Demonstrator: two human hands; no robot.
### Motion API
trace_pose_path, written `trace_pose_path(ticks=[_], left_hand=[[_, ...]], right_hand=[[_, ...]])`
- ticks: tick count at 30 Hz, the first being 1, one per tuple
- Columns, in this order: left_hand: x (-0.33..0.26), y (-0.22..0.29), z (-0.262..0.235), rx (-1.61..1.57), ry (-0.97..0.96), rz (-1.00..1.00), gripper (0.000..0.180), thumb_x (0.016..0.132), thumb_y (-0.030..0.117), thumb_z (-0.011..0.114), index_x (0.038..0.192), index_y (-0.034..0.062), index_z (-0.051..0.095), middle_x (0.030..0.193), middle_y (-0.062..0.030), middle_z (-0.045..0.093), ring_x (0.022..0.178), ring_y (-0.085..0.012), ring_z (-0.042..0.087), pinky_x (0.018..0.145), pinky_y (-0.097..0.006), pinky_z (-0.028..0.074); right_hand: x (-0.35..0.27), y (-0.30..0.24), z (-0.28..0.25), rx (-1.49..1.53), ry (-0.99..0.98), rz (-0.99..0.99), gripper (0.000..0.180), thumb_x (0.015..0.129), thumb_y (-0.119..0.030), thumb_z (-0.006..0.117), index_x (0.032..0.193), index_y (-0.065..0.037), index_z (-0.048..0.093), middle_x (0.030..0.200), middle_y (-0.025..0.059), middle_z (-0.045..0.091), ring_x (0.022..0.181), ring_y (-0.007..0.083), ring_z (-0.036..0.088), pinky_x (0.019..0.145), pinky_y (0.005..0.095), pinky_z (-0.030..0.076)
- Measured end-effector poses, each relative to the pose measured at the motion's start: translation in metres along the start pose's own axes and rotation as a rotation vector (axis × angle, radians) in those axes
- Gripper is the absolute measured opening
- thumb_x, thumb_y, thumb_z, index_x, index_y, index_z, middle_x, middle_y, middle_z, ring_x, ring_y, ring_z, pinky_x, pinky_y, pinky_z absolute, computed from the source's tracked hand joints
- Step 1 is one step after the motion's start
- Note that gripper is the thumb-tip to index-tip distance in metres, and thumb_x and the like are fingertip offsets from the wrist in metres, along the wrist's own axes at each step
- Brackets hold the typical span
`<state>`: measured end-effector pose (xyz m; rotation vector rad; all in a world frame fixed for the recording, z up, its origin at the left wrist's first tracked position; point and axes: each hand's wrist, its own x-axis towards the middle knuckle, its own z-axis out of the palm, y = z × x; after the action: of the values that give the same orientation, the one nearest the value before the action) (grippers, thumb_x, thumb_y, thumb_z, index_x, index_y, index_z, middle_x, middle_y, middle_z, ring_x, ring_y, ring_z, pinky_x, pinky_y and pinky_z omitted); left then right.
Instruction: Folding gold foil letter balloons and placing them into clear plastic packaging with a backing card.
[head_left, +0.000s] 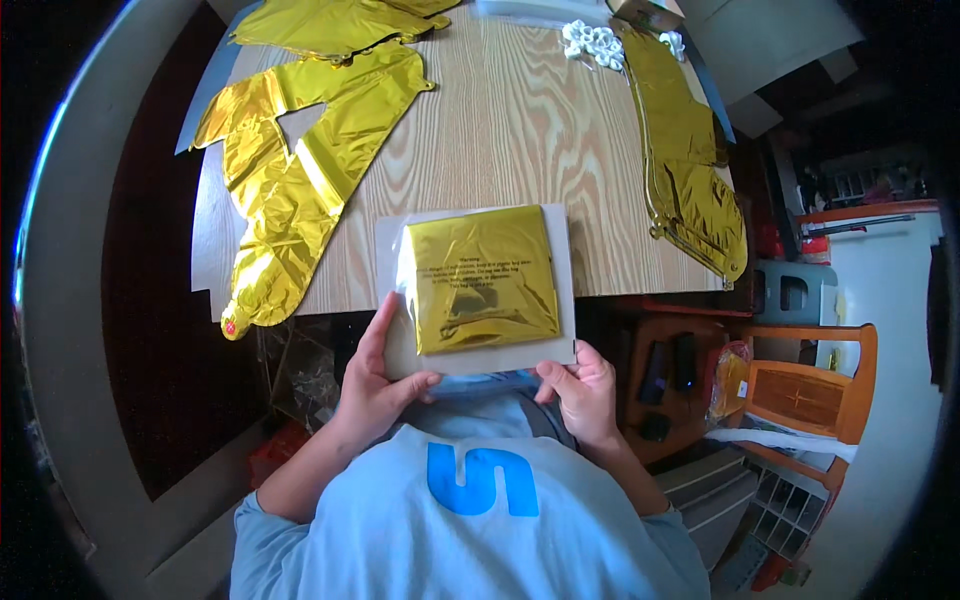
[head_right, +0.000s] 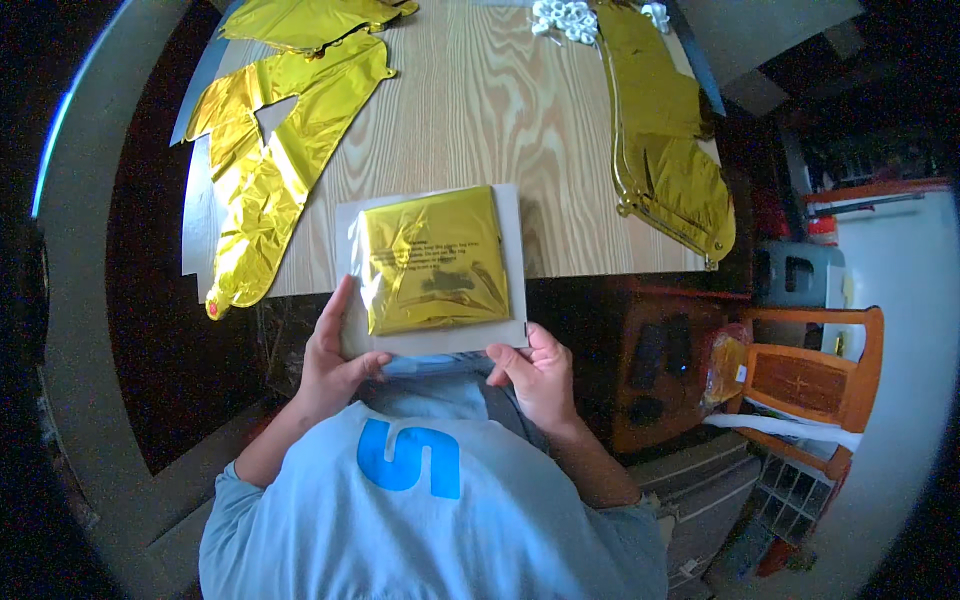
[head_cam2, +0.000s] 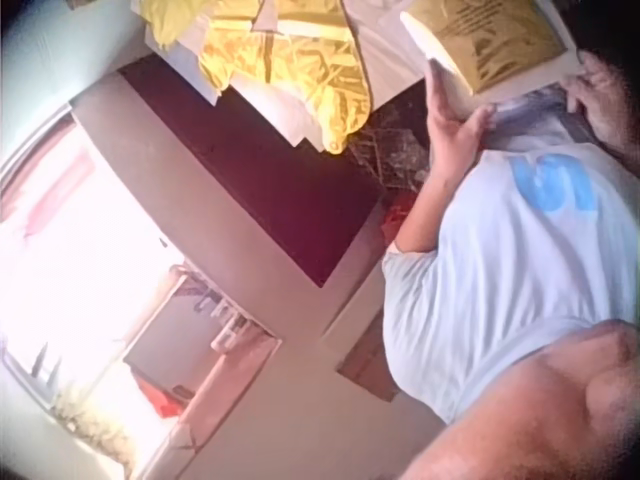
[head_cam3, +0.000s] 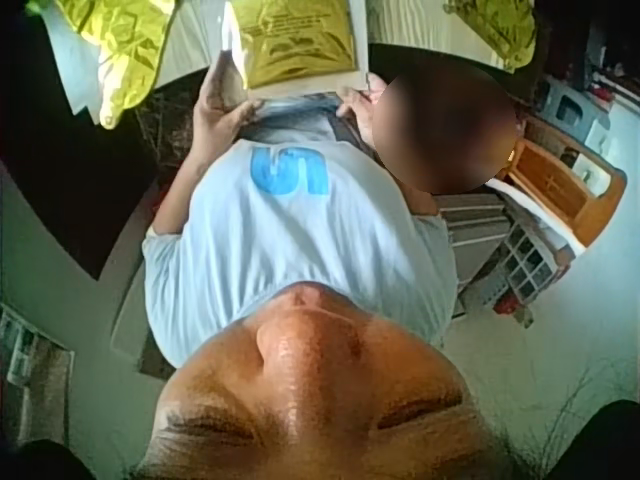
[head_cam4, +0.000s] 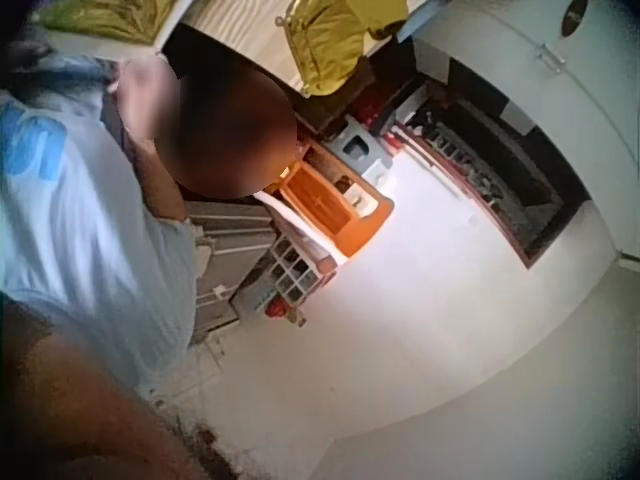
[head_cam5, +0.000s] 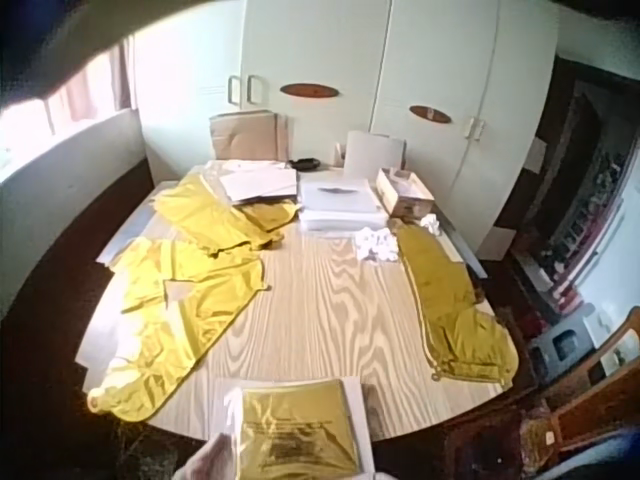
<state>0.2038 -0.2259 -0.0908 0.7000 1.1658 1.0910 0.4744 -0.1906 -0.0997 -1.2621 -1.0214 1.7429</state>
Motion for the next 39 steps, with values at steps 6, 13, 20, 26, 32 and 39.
trace_pose_path(ticks=[6, 13, 20, 26, 32, 39], left_hand=[[0.017, 0.005, -0.005, 0.269, 0.008, -0.037, 0.102, 0.082, -0.001, 0.081, 0.163, 0.0113, 0.019, 0.152, -0.0104, 0.048, 0.086, -0.0099, 0.065, 0.054, -0.020, 0.052], [0.020, 0.030, -0.001, 0.975, -0.081, 0.180, 0.102, 0.080, 0.038, 0.087, 0.159, 0.0077, 0.029, 0.087, -0.0224, 0.072, 0.077, -0.0295, 0.074, 0.061, -0.040, 0.056], [0.056, 0.089, 0.025, 1.538, 0.221, 0.802, 0.071, 0.088, 0.043, 0.073, 0.133, -0.0088, 0.056, 0.116, -0.0253, 0.065, 0.115, -0.0405, 0.062, 0.095, -0.047, 0.049], [0.146, 0.032, 0.040, 1.567, 0.191, 0.660, 0.080, 0.093, 0.058, 0.058, 0.152, 0.0062, 0.041, 0.159, -0.0278, 0.031, 0.147, -0.0500, 0.028, 0.119, -0.064, 0.016], [0.138, 0.049, 0.043, 1.478, 0.102, 0.527, 0.082, 0.091, 0.062, 0.060, 0.156, 0.0173, 0.038, 0.164, -0.0276, 0.021, 0.152, -0.0498, 0.017, 0.119, -0.067, 0.009], [0.067, 0.043, 0.013, 1.376, -0.038, 0.751, 0.086, 0.084, 0.057, 0.072, 0.153, 0.0135, 0.043, 0.161, -0.0268, 0.028, 0.149, -0.0501, 0.023, 0.119, -0.066, 0.016]], right_hand=[[0.012, 0.023, -0.004, 0.106, 0.082, -0.034, 0.018, 0.096, -0.018, 0.073, 0.106, -0.005, 0.067, 0.095, 0.0058, 0.074, 0.069, 0.0087, 0.063, 0.064, 0.0248, 0.051], [0.025, 0.030, 0.024, 0.574, -0.164, 0.072, 0.024, 0.098, -0.020, 0.069, 0.117, -0.007, 0.068, 0.112, 0.0102, 0.072, 0.101, 0.0220, 0.069, 0.088, 0.0371, 0.054], [0.035, 0.035, 0.046, 0.420, -0.043, 0.096, 0.021, 0.101, -0.021, 0.064, 0.111, -0.004, 0.068, 0.100, 0.0127, 0.074, 0.091, 0.0220, 0.070, 0.084, 0.0363, 0.053], [0.032, 0.034, 0.045, 0.336, -0.001, 0.058, 0.020, 0.103, -0.020, 0.062, 0.110, -0.002, 0.067, 0.099, 0.0119, 0.074, 0.089, 0.0199, 0.070, 0.082, 0.0328, 0.054], [0.031, 0.029, 0.063, 0.422, 0.028, 0.013, 0.023, 0.102, -0.022, 0.063, 0.114, -0.003, 0.068, 0.101, 0.0113, 0.074, 0.089, 0.0196, 0.070, 0.084, 0.0338, 0.055], [0.035, 0.044, 0.045, 0.316, 0.009, -0.013, 0.022, 0.101, -0.022, 0.064, 0.112, -0.003, 0.069, 0.098, 0.0095, 0.074, 0.083, 0.0165, 0.070, 0.078, 0.0312, 0.056]])
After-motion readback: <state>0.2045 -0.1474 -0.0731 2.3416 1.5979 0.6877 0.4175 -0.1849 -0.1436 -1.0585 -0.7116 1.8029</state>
